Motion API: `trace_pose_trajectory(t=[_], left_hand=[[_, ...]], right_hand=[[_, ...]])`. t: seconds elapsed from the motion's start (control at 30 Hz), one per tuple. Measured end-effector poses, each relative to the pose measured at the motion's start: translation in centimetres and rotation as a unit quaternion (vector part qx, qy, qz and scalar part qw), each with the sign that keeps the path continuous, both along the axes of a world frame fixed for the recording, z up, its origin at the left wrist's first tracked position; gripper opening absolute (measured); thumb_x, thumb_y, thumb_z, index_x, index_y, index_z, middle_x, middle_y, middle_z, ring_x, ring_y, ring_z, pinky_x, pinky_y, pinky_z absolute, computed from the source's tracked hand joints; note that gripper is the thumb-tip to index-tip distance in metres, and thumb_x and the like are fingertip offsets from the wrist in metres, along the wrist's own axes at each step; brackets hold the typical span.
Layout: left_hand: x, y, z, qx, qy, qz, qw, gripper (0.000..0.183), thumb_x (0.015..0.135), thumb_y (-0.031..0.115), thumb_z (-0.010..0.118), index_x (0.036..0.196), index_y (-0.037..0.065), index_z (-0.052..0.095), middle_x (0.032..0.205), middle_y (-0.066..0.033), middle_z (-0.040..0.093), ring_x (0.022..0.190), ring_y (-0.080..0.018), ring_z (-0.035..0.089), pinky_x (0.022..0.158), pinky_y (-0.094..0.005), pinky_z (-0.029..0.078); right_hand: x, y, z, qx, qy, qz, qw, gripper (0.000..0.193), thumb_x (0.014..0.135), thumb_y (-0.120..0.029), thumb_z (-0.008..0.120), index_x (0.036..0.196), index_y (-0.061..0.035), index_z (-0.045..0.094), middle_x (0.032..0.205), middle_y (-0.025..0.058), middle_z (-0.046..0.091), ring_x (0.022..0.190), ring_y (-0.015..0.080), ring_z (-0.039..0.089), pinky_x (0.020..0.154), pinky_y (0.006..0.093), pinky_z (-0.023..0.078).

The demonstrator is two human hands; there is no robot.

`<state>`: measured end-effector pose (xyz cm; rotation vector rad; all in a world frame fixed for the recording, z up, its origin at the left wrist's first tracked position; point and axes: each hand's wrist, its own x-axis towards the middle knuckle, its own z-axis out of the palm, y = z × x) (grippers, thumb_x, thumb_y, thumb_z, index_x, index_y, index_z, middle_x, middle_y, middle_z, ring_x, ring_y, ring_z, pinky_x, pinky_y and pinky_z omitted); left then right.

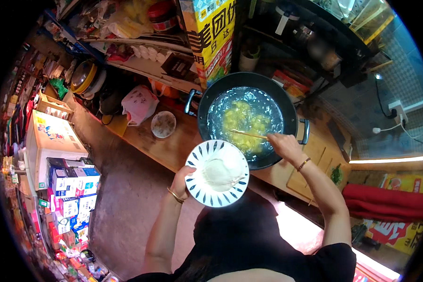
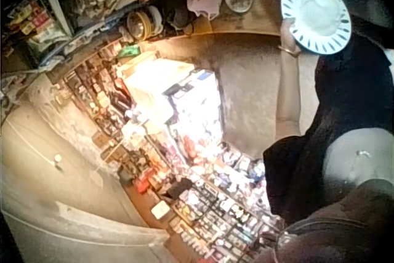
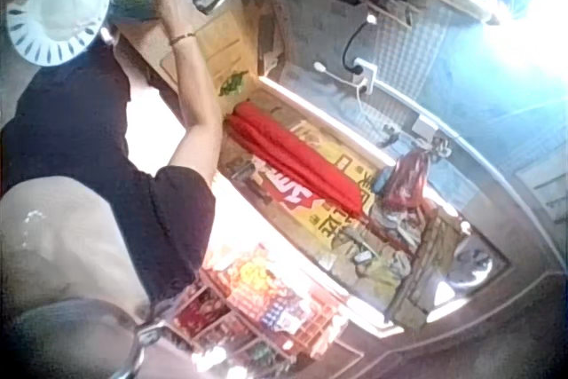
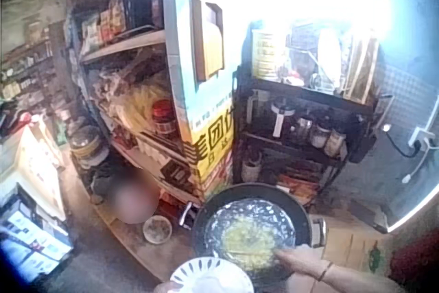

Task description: The person lifts a pot lid, stirs boiling contents in a wok with chopsticks, then repeatedly transfers cooked noodles from the wok to a plate. The person continues this transfer process throughout the clip.

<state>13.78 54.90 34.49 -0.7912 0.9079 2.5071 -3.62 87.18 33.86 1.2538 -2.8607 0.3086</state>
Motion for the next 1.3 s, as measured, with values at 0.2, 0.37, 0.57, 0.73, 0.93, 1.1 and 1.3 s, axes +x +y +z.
trace_pose_trajectory(t=[0.2, 0.37, 0.57, 0.73, 0.93, 1.1, 1.3], left_hand=[[0.4, 1.7, 0.1, 0.003, -0.007, 0.042, 0.999, 0.052, 0.078, 0.019, 0.046, 0.123, -0.006, 0.042, 0.118, -0.0187, 0.053, 0.104, -0.0282, 0.055, 0.092, -0.0380, 0.044], [1.1, 2.8, 1.2, -0.013, -0.014, 0.085, 0.996, 0.046, 0.080, 0.020, 0.050, 0.118, -0.005, 0.047, 0.111, -0.0143, 0.057, 0.100, -0.0238, 0.057, 0.088, -0.0338, 0.044], [0.7, 4.0, 3.0, -0.022, -0.006, 0.074, 0.997, 0.046, 0.082, 0.021, 0.049, 0.119, -0.005, 0.047, 0.113, -0.0146, 0.057, 0.101, -0.0241, 0.056, 0.088, -0.0336, 0.044], [0.8, 3.9, 2.8, -0.036, -0.010, 0.066, 0.997, 0.046, 0.082, 0.021, 0.049, 0.119, -0.005, 0.047, 0.113, -0.0152, 0.057, 0.101, -0.0248, 0.056, 0.088, -0.0340, 0.045], [0.8, 3.0, 1.2, -0.007, -0.006, 0.058, 0.998, 0.049, 0.080, 0.021, 0.048, 0.121, -0.005, 0.044, 0.115, -0.0162, 0.055, 0.103, -0.0267, 0.056, 0.091, -0.0370, 0.044], [0.6, 2.8, 1.3, -0.016, -0.006, 0.062, 0.998, 0.049, 0.079, 0.020, 0.048, 0.121, -0.006, 0.043, 0.115, -0.0167, 0.055, 0.103, -0.0273, 0.056, 0.091, -0.0373, 0.044], [0.3, 2.4, 1.5, -0.034, -0.019, 0.052, 0.998, 0.050, 0.079, 0.020, 0.048, 0.121, -0.006, 0.043, 0.114, -0.0171, 0.055, 0.103, -0.0273, 0.056, 0.090, -0.0370, 0.045]], right_hand=[[0.3, -1.5, -2.8, 0.146, -0.031, -0.093, 0.984, 0.014, 0.080, -0.007, 0.047, 0.078, -0.0017, 0.059, 0.068, 0.0162, 0.063, 0.063, 0.0289, 0.065, 0.053, 0.0374, 0.052], [3.2, -0.8, 1.2, 0.073, -0.103, -0.178, 0.976, 0.017, 0.084, -0.014, 0.048, 0.076, -0.0016, 0.057, 0.064, 0.0195, 0.058, 0.062, 0.0343, 0.060, 0.054, 0.0437, 0.047], [8.5, -2.6, 3.5, -0.116, -0.248, -0.137, 0.952, 0.029, 0.088, -0.026, 0.049, 0.073, -0.0017, 0.056, 0.068, 0.0196, 0.059, 0.062, 0.0374, 0.057, 0.056, 0.0471, 0.043], [9.2, -2.9, 2.2, -0.112, -0.223, -0.146, 0.957, 0.029, 0.088, -0.027, 0.049, 0.074, -0.0029, 0.056, 0.071, 0.0179, 0.059, 0.066, 0.0377, 0.057, 0.057, 0.0467, 0.044], [9.1, -2.1, 1.2, -0.078, -0.191, -0.151, 0.967, 0.028, 0.087, -0.031, 0.052, 0.077, -0.0049, 0.054, 0.073, 0.0157, 0.060, 0.066, 0.0369, 0.057, 0.056, 0.0463, 0.044], [8.9, -1.6, 1.2, -0.052, -0.161, -0.129, 0.977, 0.027, 0.085, -0.033, 0.054, 0.077, -0.0067, 0.052, 0.071, 0.0141, 0.058, 0.065, 0.0356, 0.057, 0.054, 0.0464, 0.044], [8.5, -1.4, 1.7, -0.017, -0.144, -0.123, 0.982, 0.021, 0.086, -0.029, 0.051, 0.081, -0.0086, 0.051, 0.070, 0.0122, 0.057, 0.066, 0.0332, 0.059, 0.053, 0.0457, 0.043]])
